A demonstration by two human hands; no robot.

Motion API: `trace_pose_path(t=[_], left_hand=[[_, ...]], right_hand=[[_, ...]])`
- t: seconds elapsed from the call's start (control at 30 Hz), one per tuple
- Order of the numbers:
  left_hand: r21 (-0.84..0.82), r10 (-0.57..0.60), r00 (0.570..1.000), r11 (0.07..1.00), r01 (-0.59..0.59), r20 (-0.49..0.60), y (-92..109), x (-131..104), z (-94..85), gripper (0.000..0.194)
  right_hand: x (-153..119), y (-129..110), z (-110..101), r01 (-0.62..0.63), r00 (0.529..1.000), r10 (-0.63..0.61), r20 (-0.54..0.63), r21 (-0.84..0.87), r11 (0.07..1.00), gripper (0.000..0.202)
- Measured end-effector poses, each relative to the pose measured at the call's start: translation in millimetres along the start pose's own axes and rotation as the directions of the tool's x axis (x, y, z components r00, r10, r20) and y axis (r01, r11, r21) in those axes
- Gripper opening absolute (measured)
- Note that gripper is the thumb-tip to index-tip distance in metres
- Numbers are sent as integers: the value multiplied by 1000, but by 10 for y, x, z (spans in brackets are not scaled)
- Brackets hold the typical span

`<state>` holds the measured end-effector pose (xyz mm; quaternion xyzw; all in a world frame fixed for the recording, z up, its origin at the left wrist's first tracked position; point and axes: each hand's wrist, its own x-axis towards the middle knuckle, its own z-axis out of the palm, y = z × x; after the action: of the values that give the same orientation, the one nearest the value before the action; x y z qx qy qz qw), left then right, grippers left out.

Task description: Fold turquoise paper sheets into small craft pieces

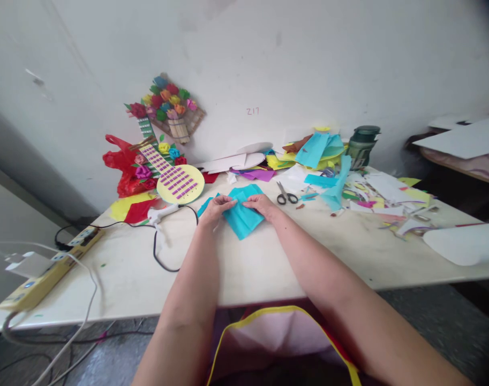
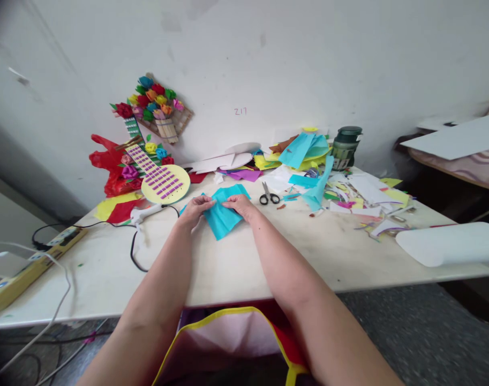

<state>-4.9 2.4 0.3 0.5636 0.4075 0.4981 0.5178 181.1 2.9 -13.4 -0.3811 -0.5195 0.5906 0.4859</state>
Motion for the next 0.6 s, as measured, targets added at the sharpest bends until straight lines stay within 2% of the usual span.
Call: trace_pose_path(t=[0.13,0.37,0.6], left_hand=[[-29,-54,997,998,55,56,-3,2,-11,32],[-47,-90,995,995,91,37,-12,4,-27,36],[-53,-111,992,992,114,65,22,-27,-19,35]], right_hand=[[-7,-14,0,-14,1000,14,-14,27,1000,33],[-25,-42,-1,-30,999,30,17,45,999,33],[2,-1,-15,4,1000,-4,-20,7,1000,31]])
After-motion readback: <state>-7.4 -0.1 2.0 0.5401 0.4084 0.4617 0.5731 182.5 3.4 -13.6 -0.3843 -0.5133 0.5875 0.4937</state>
